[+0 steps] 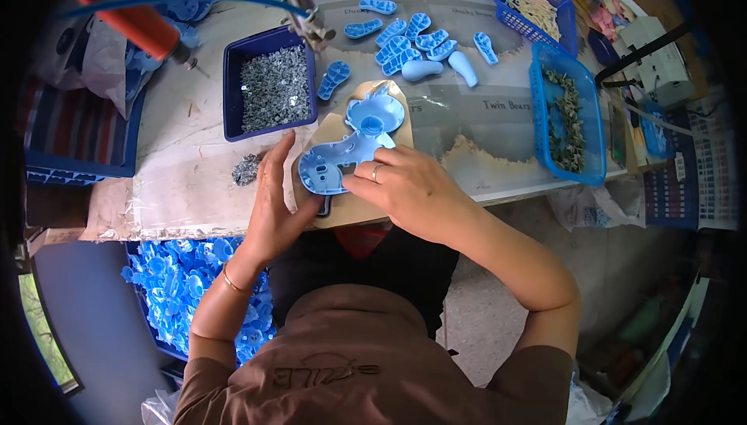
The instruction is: Assembling blue plastic toy parts by placing them in a mold and using an overhead assembly tool.
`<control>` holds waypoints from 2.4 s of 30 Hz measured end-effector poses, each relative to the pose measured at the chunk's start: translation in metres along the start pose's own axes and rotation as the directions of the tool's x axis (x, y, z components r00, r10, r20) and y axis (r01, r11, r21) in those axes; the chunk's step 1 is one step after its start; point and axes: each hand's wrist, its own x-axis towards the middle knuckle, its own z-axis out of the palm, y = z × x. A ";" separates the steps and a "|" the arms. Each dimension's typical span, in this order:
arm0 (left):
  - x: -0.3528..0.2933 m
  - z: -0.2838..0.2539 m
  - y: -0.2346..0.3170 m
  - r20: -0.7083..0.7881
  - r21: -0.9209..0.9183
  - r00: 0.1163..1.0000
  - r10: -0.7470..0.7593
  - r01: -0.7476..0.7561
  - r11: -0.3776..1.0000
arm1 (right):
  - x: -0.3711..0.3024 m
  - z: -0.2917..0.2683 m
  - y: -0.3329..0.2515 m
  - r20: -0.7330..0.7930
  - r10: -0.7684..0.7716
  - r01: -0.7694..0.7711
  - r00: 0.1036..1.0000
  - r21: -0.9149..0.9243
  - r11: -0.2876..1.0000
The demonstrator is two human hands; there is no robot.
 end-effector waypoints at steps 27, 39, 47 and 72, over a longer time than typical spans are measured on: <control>0.023 -0.002 0.035 0.156 0.159 0.978 0.142 -0.167 0.973 | -0.062 -0.124 0.265 -0.407 0.691 -0.725 0.598 0.095 0.683; 0.036 -0.004 0.056 0.167 0.140 0.974 0.150 -0.174 0.975 | -0.047 -0.121 0.403 -0.038 0.916 -0.857 0.399 -0.369 0.359; 0.041 0.007 0.060 0.175 0.068 0.970 0.169 -0.183 0.981 | -0.064 -0.106 0.434 -0.141 0.824 -0.836 0.548 -0.127 0.534; 0.079 0.012 0.077 0.078 -0.177 0.979 0.187 -0.171 0.969 | -0.021 -0.113 0.179 0.023 0.350 -0.251 0.937 0.738 0.626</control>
